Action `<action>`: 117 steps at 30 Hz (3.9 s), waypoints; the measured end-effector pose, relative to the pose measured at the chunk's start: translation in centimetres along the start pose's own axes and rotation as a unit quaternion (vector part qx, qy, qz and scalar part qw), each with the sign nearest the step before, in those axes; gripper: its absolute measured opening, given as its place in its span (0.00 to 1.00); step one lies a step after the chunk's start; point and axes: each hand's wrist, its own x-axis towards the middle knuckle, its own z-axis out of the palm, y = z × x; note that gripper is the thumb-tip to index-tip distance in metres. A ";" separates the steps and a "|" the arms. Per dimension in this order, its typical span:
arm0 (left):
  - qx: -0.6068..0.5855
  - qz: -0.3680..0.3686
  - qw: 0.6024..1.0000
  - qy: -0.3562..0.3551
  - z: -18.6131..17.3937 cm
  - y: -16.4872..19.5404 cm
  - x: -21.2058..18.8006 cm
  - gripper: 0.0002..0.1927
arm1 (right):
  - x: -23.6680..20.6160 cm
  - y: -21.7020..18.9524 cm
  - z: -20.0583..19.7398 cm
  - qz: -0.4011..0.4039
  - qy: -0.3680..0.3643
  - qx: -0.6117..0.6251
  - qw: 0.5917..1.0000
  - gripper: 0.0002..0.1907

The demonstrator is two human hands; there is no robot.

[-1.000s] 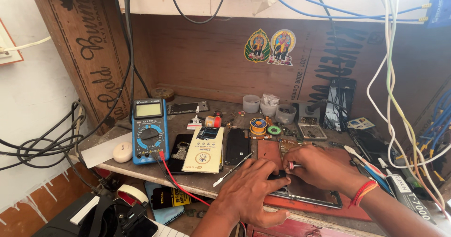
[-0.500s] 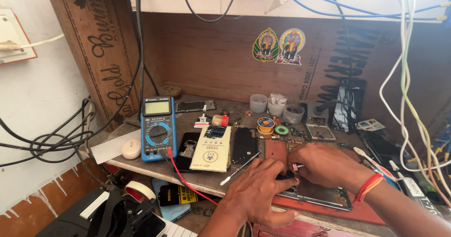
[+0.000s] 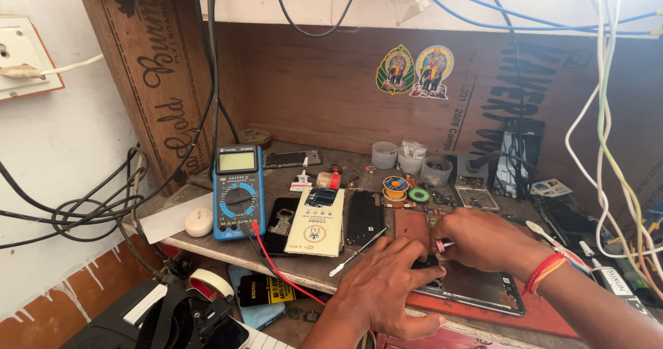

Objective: The person works at a cluttered repair workbench, holding a screwdriver in the right hand while the left hand steadies a disassembled smartphone lying on the bench. The person repeatedly positions the screwdriver on the phone and turns it, working on the device throughout the clip.

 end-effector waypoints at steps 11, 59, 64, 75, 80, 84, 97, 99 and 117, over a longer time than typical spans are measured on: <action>-0.011 -0.004 1.000 -0.003 -0.5 0.3 0.2 0.36 | 0.2 0.1 0.5 -0.004 0.021 0.018 1.000 0.08; -0.004 0.002 1.000 0.006 -0.3 0.3 0.1 0.35 | 1.4 4.1 5.0 -0.014 0.068 0.147 0.987 0.07; -0.001 0.002 1.000 0.011 -0.3 0.3 0.1 0.35 | 1.3 4.0 5.0 -0.032 0.075 0.143 0.986 0.07; 0.000 0.002 1.000 0.020 -0.2 0.3 0.0 0.34 | 0.1 2.0 3.4 -0.039 0.076 0.150 0.985 0.06; 0.004 0.008 1.000 0.022 -0.3 0.3 0.0 0.34 | 0.0 1.6 2.9 -0.018 0.054 0.121 0.991 0.07; 0.006 0.009 1.000 0.026 -0.1 0.3 0.0 0.34 | 0.6 2.3 3.6 0.002 0.067 0.130 0.989 0.07; 0.003 -0.004 1.000 0.009 0.0 0.1 0.0 0.35 | 3.3 5.1 6.2 0.070 0.024 0.282 0.957 0.05; 0.002 -0.004 1.000 0.006 0.0 0.1 0.0 0.35 | 3.2 5.0 6.2 0.063 0.026 0.288 0.955 0.05; 0.004 0.008 1.000 0.026 0.0 0.1 0.0 0.35 | 3.4 5.8 6.6 0.047 0.032 0.320 0.946 0.05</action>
